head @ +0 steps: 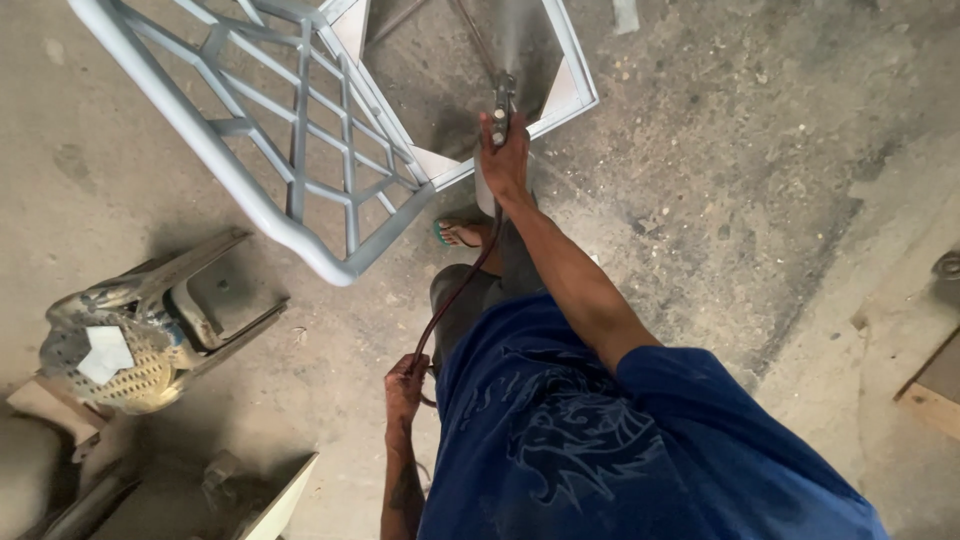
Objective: The person uses a spray gun to apply white paint to a metal chair frame. They move around the frame to cover different sides and sections, then briefly move to another metal frame before returning to the chair to continue painting.
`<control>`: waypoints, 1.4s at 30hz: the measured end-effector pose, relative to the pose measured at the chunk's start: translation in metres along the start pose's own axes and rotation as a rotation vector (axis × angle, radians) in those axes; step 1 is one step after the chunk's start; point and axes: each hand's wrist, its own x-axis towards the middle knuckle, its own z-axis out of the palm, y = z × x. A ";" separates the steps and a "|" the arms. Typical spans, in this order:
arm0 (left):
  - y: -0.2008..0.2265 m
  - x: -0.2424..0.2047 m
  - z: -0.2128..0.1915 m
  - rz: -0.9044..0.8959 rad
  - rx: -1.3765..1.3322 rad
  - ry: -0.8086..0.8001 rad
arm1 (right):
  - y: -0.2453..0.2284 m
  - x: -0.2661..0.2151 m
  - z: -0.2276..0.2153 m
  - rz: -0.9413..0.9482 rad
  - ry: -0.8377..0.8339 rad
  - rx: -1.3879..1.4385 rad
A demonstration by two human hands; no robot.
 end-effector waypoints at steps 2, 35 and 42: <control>-0.006 0.007 -0.004 0.045 0.011 0.006 | -0.004 -0.007 -0.019 0.048 -0.018 -0.020; -0.032 -0.098 0.235 0.047 0.408 0.074 | 0.250 -0.047 -0.291 0.288 -0.197 0.157; -0.052 -0.104 0.246 -0.097 0.580 0.181 | 0.301 -0.031 -0.276 0.106 -0.217 0.138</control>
